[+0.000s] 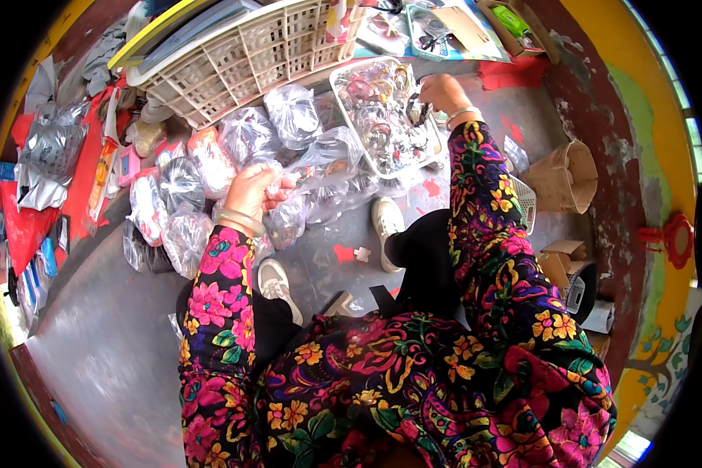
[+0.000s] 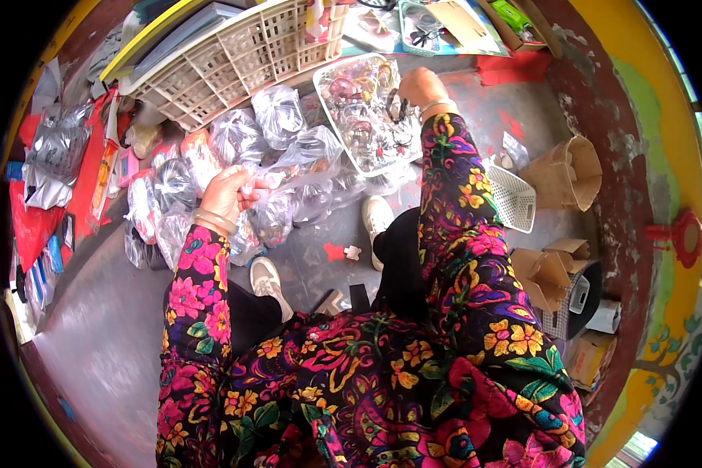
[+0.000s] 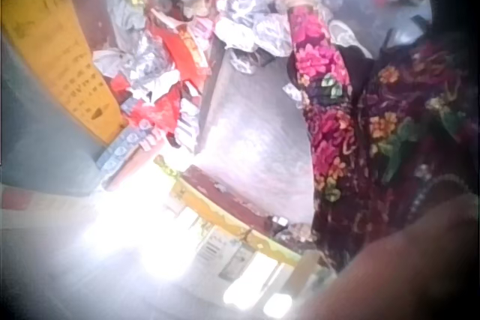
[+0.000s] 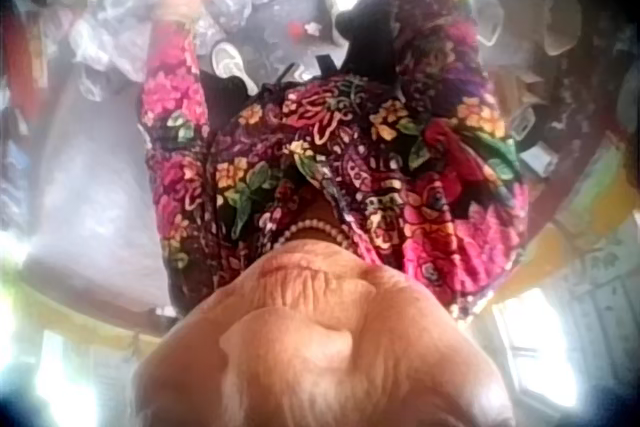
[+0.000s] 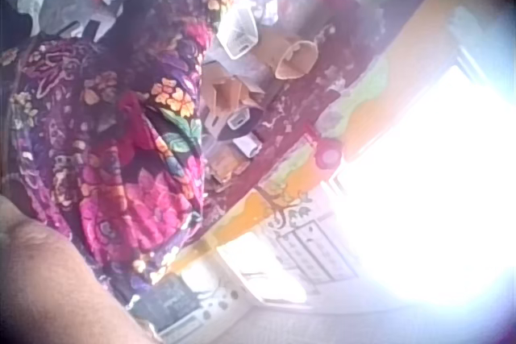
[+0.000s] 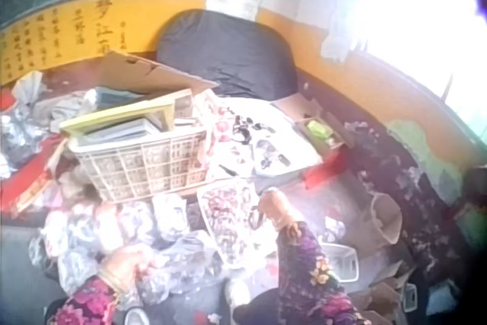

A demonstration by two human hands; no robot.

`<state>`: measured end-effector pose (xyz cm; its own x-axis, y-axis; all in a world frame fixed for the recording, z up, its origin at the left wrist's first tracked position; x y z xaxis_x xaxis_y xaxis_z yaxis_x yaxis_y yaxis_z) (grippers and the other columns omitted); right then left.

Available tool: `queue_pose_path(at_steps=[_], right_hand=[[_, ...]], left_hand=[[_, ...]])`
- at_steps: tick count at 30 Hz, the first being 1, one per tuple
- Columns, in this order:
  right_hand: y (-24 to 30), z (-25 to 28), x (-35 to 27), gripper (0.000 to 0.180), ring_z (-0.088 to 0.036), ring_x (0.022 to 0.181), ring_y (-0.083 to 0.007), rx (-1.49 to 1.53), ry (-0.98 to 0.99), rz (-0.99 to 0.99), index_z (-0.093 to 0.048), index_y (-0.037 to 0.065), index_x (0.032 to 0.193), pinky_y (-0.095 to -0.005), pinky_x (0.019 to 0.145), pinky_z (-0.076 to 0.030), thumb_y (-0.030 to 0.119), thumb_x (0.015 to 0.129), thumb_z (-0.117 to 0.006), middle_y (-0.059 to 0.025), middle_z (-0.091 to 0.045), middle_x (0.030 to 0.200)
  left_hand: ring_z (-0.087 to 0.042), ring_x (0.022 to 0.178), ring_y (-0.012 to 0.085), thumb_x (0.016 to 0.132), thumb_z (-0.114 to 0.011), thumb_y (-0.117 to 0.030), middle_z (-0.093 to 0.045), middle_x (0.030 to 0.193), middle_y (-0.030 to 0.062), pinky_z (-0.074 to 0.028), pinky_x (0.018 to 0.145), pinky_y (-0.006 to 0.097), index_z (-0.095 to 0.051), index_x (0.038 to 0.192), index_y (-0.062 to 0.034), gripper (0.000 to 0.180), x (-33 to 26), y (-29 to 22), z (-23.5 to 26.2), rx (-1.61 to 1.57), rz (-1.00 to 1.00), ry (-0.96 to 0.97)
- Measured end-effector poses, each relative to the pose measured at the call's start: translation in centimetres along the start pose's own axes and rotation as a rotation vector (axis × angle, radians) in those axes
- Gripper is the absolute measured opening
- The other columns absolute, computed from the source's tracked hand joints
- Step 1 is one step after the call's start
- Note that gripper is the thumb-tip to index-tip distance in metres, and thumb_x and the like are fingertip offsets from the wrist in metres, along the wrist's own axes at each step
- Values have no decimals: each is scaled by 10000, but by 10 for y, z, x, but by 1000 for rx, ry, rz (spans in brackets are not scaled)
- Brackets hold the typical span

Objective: The person sits on the floor and sorts small items from a large pile of plastic-wrapped packages into a white plastic basket. They pick up individual packages, open them, and transfer the contents into the basket.

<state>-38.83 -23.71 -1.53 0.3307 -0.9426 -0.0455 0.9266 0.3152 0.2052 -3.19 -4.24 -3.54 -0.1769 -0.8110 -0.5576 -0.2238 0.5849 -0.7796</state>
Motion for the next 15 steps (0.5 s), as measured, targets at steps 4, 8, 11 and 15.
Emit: queue_pose_path(at_steps=[4, 8, 11, 15], right_hand=[[68, 45, -28, 129, -424, 399, -83, 785, 6, -273, -606, 22, 748, -228, 363, -307, 143, 710, -586, -18, -502, 524], [127, 4, -42, 80, -403, 376, -55, 1378, 299, -458, -593, 34, 760, -170, 328, -268, 109, 732, -597, -43, -568, 590], [155, -43, -59, 59, -468, 422, -71, 1355, 647, -642, -547, 8, 752, -180, 308, -294, 66, 759, -549, -109, -615, 678], [172, -104, -67, 112, -500, 439, -97, 1275, 853, -832, -534, -28, 759, -184, 316, -360, 54, 793, -466, -138, -623, 736]], left_hand=[[-564, 577, 92, 861, -439, -240, -619, 805, 117, -413, 471, 180, -486, 922, -71, 186, -6, 0, 1, -13, -51, -77], [-584, 611, 115, 879, -404, -266, -617, 822, 126, -415, 471, 179, -470, 1052, -54, 282, -10, -1, 2, -14, -82, -88], [-594, 635, 124, 884, -397, -274, -618, 816, 110, -423, 484, 181, -475, 1086, -63, 303, -6, 0, -2, 21, -93, -50], [-599, 636, 130, 885, -395, -278, -617, 806, 94, -430, 497, 185, -492, 1072, -65, 300, -11, 1, -3, 22, -89, -58]])
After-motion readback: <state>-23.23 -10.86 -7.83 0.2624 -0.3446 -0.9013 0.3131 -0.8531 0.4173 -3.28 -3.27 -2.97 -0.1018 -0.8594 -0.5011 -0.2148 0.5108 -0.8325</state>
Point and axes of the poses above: each hand's wrist, its own x-axis towards the middle knuckle, its own z-axis out of the back of the hand, y = z × x, the point moved 5 cm from there along x, towards the middle knuckle
